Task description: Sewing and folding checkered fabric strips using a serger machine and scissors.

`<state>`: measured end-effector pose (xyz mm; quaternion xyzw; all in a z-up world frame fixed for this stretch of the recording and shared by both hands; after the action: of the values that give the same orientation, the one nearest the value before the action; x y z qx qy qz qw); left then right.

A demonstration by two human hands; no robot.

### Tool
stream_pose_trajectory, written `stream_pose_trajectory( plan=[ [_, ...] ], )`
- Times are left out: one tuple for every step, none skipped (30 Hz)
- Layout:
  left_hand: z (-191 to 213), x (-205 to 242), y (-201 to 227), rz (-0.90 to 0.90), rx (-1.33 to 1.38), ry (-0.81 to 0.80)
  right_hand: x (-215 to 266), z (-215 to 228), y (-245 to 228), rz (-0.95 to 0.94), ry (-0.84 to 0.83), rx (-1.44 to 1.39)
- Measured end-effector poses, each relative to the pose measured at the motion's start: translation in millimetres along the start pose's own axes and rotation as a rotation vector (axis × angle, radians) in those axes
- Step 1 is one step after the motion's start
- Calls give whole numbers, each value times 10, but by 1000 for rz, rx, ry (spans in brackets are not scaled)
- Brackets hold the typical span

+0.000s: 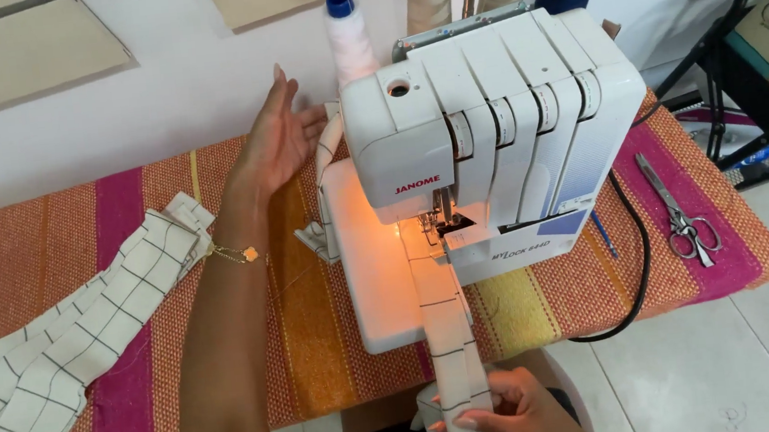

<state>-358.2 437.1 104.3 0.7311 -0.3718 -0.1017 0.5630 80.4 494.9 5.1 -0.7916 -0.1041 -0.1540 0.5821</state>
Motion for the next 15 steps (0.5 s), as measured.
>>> stream_pose_trajectory(
  plan=[
    [-52, -19, 19, -25, 111, -67, 30, -2, -40, -24, 10, 30],
    [-117, -57, 76, -52, 218, -139, 39, -4, -94, -41, 22, 59],
    [-207, -82, 178, -55, 211, -145, 20, -12, -93, -32, 25, 57],
    [-274, -89, 280, -143, 269, -122, 26, -10, -76, -52, 35, 45],
    [-338, -92, 380, -231, 326, -98, 33, -9, -58, -71, 46, 32],
    [-339, -142, 380, -234, 323, -103, 20, 8, -1, -64, 48, 32],
    [-372, -174, 423, -344, 157, -177, 8, 25, 34, -10, 50, 86],
    [-412, -202, 463, -454, -11, -247, -7, 45, 64, 45, 52, 140],
    [-443, -91, 437, -460, -14, -252, -15, 31, 43, 52, 54, 141],
    [-412, -23, 330, -271, -669, -25, -32, 24, 41, -1, 42, 132],
    [-331, 76, 266, -40, -1305, 218, -50, 19, 39, -54, 30, 123],
    [-225, 111, 99, -45, -1306, 224, -76, 32, 71, -48, 26, 126],
    [-188, 172, 47, -411, -1460, 318, -104, 67, 131, -112, 67, 71],
    [-166, 271, -57, -787, -1586, 404, -119, 101, 197, -178, 110, 15],
    [-292, 652, -97, -788, -1587, 409, -134, 131, 234, -177, 107, 18]
  ],
)
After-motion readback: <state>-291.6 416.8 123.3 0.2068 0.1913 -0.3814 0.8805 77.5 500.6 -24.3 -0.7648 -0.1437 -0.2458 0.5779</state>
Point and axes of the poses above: each hand's wrist, its own x-axis away from the middle knuckle, its own z-axis out of the back of the hand, y = z × x, the point moved 4 cm from there along -x, towards the middle knuckle, and after that the axes turned 1 degree about y, right-handed, at the moved point
